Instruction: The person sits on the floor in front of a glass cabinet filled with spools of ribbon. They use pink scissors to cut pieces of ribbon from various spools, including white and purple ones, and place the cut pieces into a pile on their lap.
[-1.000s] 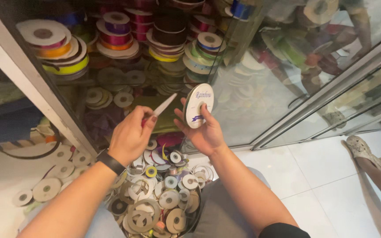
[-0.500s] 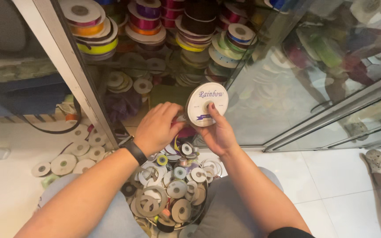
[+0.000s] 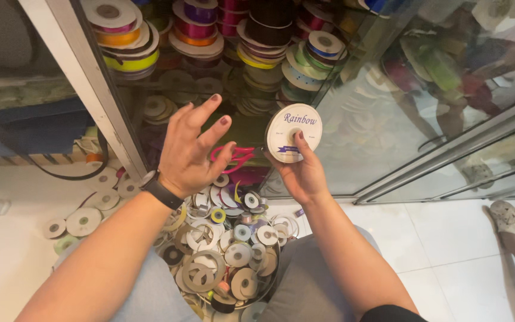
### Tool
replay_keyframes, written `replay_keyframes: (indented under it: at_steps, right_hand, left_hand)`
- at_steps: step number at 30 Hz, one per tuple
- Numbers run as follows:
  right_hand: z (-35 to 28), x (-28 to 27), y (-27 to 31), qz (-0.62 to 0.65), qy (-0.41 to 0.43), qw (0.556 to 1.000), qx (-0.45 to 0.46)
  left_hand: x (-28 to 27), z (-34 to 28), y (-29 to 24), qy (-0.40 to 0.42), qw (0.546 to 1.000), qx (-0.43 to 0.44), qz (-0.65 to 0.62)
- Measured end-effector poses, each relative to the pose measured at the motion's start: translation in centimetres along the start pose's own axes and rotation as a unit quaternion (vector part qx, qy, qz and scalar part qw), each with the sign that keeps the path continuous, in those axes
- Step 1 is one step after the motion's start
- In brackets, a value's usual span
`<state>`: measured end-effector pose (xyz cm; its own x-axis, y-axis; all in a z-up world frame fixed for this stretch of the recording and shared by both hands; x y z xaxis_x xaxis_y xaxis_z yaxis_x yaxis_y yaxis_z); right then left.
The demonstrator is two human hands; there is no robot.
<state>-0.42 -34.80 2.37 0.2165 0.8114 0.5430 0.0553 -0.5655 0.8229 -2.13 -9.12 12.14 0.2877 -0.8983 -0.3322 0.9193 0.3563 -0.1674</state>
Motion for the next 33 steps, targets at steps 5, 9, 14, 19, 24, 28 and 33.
replay_keyframes:
  at_steps: [5, 9, 14, 19, 24, 28, 33]
  right_hand:
    - [0.2, -0.3, -1.1, -0.01, -0.009, 1.0, 0.025]
    - [0.8, -0.7, -1.7, -0.009, -0.018, 0.999, 0.029]
    - [0.9, -1.0, -1.4, 0.015, -0.034, 0.999, 0.036]
    - [1.1, -1.5, -1.3, 0.027, -0.043, 0.998, 0.035]
    - [0.9, -1.2, -1.0, 0.033, -0.045, 0.998, 0.036]
    - [0.5, -1.3, -1.1, 0.046, -0.044, 0.997, 0.048]
    - [-0.1, -0.3, -0.6, 0.04, -0.034, 0.998, 0.04]
  left_hand:
    - [0.8, -1.6, 4.2, 0.017, 0.978, -0.204, -0.031]
    - [1.5, -1.3, 3.3, 0.077, 0.986, -0.136, 0.064]
    - [5.4, -4.8, 5.4, 0.169, 0.967, -0.18, 0.057]
    - [5.2, -5.1, 6.0, 0.201, 0.95, -0.237, 0.019]
    - [4.5, -4.9, 7.3, 0.176, 0.856, -0.46, -0.154]
    - [5.9, -7.9, 8.5, 0.174, 0.773, -0.547, -0.269]
    - [7.8, -10.1, 8.7, 0.134, 0.661, -0.611, -0.414]
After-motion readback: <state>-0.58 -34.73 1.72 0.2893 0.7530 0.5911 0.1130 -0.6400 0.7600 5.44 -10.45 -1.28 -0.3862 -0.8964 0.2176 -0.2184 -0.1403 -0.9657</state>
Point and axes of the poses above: each hand's wrist, its own z-axis towards the middle knuckle, its own x-axis out of the palm, y = z × x, the point moved 9 cm from there along z, towards the middle knuckle, and after that the axes turned 8 degrees about -z, right-handed, at the moved point
